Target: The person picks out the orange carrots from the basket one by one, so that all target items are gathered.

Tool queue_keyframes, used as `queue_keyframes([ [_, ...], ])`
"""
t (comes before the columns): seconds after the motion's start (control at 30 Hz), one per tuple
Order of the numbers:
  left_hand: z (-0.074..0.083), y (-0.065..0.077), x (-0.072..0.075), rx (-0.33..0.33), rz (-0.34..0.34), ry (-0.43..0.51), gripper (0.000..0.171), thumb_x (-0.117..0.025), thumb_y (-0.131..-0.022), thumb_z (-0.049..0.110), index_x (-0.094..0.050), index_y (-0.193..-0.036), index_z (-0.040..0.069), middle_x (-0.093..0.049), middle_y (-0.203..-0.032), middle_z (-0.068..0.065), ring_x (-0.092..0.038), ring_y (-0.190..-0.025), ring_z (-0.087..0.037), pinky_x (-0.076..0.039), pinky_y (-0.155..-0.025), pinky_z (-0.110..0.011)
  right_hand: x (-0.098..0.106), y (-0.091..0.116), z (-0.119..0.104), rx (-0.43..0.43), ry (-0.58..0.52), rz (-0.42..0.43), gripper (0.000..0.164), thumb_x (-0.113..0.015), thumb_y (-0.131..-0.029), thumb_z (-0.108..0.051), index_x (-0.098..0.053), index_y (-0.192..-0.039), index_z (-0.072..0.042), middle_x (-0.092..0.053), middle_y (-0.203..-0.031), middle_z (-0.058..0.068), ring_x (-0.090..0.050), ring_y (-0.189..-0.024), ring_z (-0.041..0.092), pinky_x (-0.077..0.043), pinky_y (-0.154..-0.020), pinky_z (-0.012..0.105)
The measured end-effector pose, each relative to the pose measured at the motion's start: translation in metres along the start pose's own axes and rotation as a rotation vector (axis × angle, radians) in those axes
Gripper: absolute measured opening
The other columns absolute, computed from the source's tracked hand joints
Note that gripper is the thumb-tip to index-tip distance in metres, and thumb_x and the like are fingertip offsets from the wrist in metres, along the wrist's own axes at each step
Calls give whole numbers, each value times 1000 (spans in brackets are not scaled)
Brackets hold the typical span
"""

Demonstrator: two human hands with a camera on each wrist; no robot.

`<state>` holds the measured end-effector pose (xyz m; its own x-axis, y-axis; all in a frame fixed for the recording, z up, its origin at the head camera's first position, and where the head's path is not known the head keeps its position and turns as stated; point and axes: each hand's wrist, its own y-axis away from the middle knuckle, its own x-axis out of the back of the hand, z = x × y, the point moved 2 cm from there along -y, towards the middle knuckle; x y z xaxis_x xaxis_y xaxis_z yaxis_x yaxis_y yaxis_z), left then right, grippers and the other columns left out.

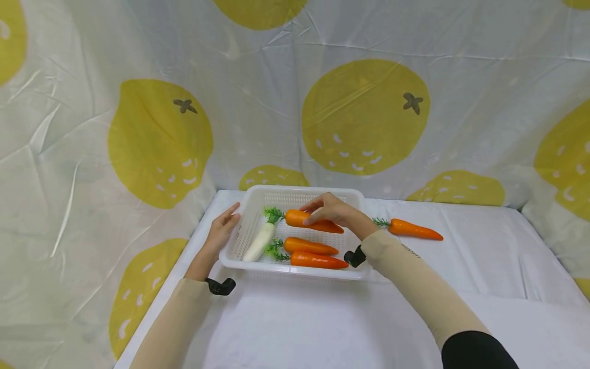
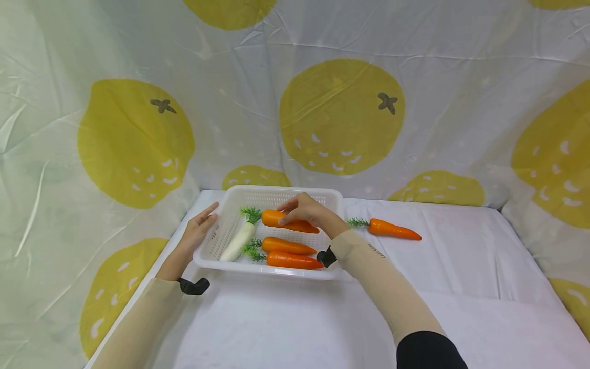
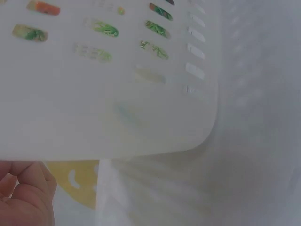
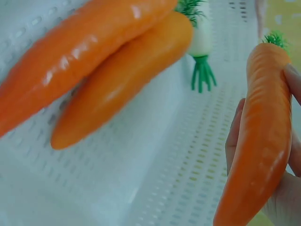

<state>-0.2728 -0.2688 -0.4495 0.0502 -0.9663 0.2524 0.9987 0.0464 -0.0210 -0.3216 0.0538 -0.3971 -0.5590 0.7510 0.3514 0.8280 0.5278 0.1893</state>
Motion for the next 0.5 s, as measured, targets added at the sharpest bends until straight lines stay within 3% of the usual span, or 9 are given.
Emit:
queue_keyframes([
  [0.23, 0, 1, 0, 15, 4, 16, 51, -49, -107, 25, -37, -155, 13, -51, -132, -21, -53, -99, -4, -43, -84, -15, 26, 31, -10, 27, 61, -11, 43, -84, -81, -15, -72, -122, -7, -66, -121, 10, -62, -103, 24, -54, -83, 32],
  [0.5, 3, 2, -1, 32, -7, 31, 51, -50, -107, 23, -36, -155, 11, -52, -131, -21, -54, -97, -4, -45, -82, -16, 56, 63, -8, 0, 41, -21, 47, -84, -82, -16, -69, -126, -6, -63, -127, 12, -66, -105, 25, -55, -85, 35],
])
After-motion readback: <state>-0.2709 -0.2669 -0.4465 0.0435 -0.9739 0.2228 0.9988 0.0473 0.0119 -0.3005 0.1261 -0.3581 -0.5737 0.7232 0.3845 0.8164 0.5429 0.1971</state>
